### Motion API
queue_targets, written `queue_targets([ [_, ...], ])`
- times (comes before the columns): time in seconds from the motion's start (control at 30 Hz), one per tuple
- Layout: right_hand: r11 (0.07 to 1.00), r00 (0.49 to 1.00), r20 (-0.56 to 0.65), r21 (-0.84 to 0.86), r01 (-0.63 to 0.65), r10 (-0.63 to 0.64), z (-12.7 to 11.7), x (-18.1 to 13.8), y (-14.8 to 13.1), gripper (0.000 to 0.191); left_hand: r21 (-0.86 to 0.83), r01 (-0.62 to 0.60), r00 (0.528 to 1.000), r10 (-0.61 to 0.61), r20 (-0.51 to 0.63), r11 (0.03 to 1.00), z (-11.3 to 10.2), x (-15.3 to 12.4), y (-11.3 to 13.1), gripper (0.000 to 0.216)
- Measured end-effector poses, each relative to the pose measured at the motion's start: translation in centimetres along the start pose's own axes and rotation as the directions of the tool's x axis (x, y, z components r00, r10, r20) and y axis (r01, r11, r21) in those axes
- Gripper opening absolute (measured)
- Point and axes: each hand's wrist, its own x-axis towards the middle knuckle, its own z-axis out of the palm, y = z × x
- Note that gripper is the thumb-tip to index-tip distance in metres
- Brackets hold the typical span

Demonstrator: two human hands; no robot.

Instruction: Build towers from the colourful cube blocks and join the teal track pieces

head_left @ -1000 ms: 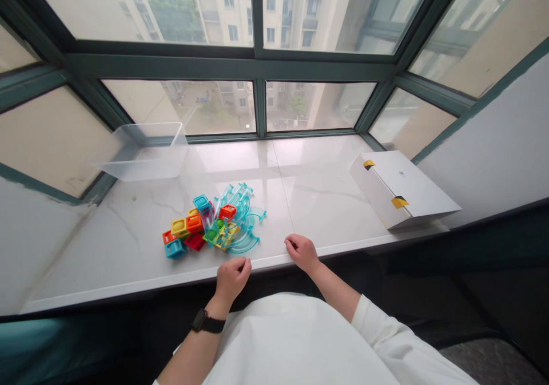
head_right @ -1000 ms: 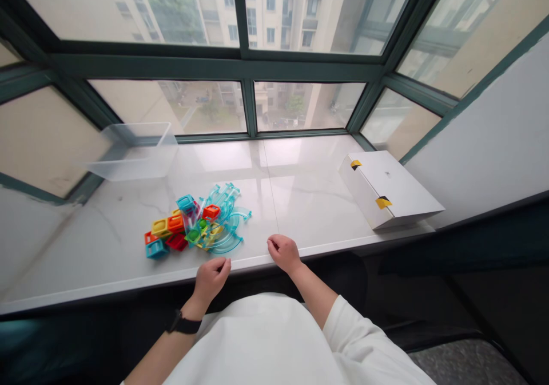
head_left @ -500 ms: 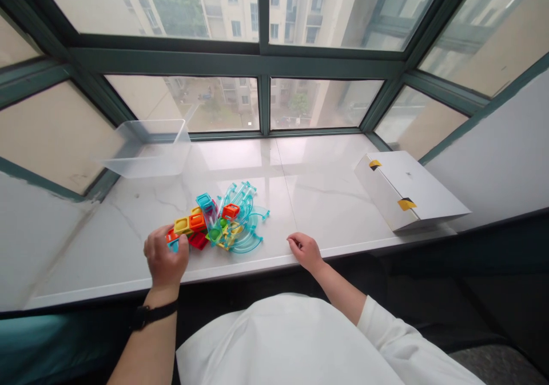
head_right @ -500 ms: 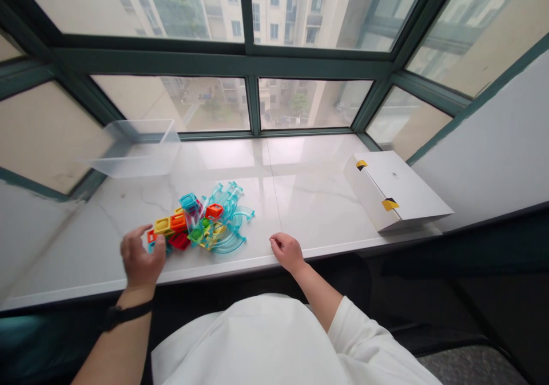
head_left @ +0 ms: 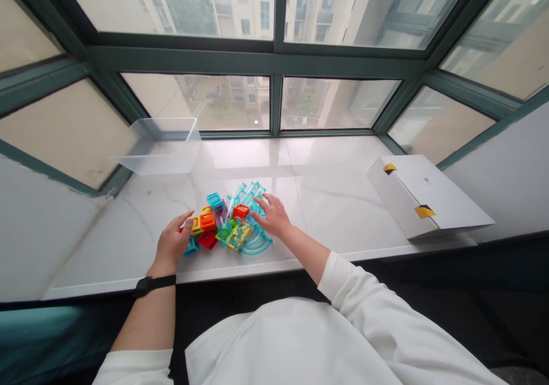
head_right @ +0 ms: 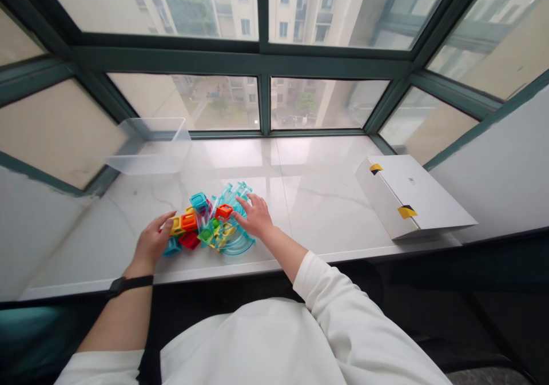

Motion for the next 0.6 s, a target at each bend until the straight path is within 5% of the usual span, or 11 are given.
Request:
queue_targets([
  [0.17,0.997,0.990,0.114,-0.021,-0.081,0.082,1.7,1.5,-1.1,0.057,-0.065,0.119,0.992,-0.117,0.043,0.991,0.8,-0.4,-0.6,0.055],
  [0.6,1.000,1.000,0.005,-0.012,-0.018,0.018,0.5,0.1,1.5,0.034,-0.124,0.082,0.995,-0.074,0.070,0.989,2.9,-0.9,2.3,0.051],
])
